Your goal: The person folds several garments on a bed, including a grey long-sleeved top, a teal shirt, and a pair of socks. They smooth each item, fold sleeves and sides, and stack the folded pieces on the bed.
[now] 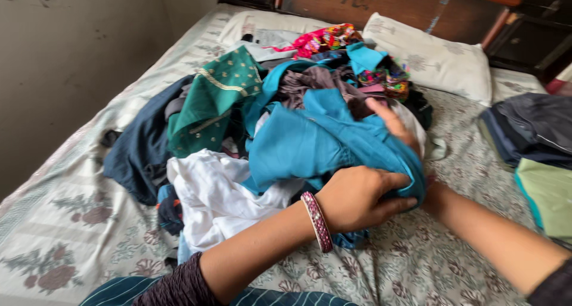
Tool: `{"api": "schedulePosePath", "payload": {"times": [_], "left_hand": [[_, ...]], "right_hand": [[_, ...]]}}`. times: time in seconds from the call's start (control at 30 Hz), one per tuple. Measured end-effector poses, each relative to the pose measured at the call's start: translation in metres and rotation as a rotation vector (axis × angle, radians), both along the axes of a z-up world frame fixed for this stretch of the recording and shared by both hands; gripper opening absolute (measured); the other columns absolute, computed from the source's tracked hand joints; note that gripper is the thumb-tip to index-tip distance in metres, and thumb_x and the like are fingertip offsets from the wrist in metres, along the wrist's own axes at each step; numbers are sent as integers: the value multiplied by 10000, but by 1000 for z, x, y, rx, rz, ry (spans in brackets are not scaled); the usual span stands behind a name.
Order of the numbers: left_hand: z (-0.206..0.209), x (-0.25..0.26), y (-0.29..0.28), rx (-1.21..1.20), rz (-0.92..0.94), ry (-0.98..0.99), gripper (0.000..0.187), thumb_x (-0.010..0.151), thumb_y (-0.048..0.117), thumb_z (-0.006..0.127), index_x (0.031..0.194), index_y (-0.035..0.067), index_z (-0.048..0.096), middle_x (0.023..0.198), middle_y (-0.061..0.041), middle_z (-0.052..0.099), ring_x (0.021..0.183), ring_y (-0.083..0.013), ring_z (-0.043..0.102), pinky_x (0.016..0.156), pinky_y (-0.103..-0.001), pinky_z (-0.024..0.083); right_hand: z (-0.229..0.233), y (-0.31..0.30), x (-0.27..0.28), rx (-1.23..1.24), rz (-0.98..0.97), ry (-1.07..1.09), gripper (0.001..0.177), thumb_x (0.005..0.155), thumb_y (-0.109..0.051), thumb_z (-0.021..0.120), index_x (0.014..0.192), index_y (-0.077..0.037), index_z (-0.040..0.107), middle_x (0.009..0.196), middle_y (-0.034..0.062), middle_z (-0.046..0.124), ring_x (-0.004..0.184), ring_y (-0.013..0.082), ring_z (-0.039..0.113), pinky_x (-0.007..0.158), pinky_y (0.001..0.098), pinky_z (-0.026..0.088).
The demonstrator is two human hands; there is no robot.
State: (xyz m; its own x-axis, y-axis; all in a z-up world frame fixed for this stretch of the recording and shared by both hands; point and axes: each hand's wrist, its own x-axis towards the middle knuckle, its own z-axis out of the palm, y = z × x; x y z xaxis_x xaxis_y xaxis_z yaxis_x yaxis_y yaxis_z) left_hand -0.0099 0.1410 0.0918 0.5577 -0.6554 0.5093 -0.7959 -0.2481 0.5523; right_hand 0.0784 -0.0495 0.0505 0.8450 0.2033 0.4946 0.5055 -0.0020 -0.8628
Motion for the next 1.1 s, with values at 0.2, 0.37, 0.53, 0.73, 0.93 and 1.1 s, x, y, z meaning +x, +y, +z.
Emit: {"api": "schedulePosePath", "payload": {"times": [0.2,0.37,0.53,0.73,0.93,1.1], "left_hand": [[-35,-16,-6,-97,57,-77,625,945,401,678,1452,83,497,1219,-157,616,1012,-364,672,804,-451,560],[-100,0,-15,338,-7,-251,751,851,395,731,1480,98,448,1360,-156,560,1253,-355,554,1069,-505,424],[-182,29,-51,653,3,-685,812,760,350,699,1507,237,401,1537,-114,432,1463,-311,345,1173,-674,169],[-259,119,-37,680,240,-99,342,1050,148,456,1314,243,653,1268,-78,710,1249,-276,660,1335,-544,235],[-297,258,44,-63,623,323,252,1105,325,559,1252,128,618,1116,-183,665,1017,-372,668,941,-554,541],[-264,344,173,891,1008,-666,360,924,285,650,1279,308,593,1277,-65,585,856,-207,678,775,-431,488]], "right_hand": [[6,-96,13,146,-180,202,482,1027,-323,584,1442,-80,548,1339,138,648,1205,239,631,1108,399,494],[-8,-175,19,453,-233,318,424,1043,-324,572,1387,-77,583,1297,116,669,1169,227,645,1087,391,509],[-28,-262,17,675,-255,323,377,1058,-325,560,1332,-73,619,1255,94,689,1134,215,658,1066,382,523],[-53,-350,0,623,-315,278,340,1076,-327,545,1265,-69,661,1205,67,714,1092,201,674,1041,373,541],[-95,-318,-4,-356,-839,507,348,958,-381,589,987,-55,707,970,83,736,885,193,679,812,377,511],[-120,-226,-1,-662,-865,589,430,849,-404,695,745,13,707,670,128,679,620,233,624,606,443,489]]}}
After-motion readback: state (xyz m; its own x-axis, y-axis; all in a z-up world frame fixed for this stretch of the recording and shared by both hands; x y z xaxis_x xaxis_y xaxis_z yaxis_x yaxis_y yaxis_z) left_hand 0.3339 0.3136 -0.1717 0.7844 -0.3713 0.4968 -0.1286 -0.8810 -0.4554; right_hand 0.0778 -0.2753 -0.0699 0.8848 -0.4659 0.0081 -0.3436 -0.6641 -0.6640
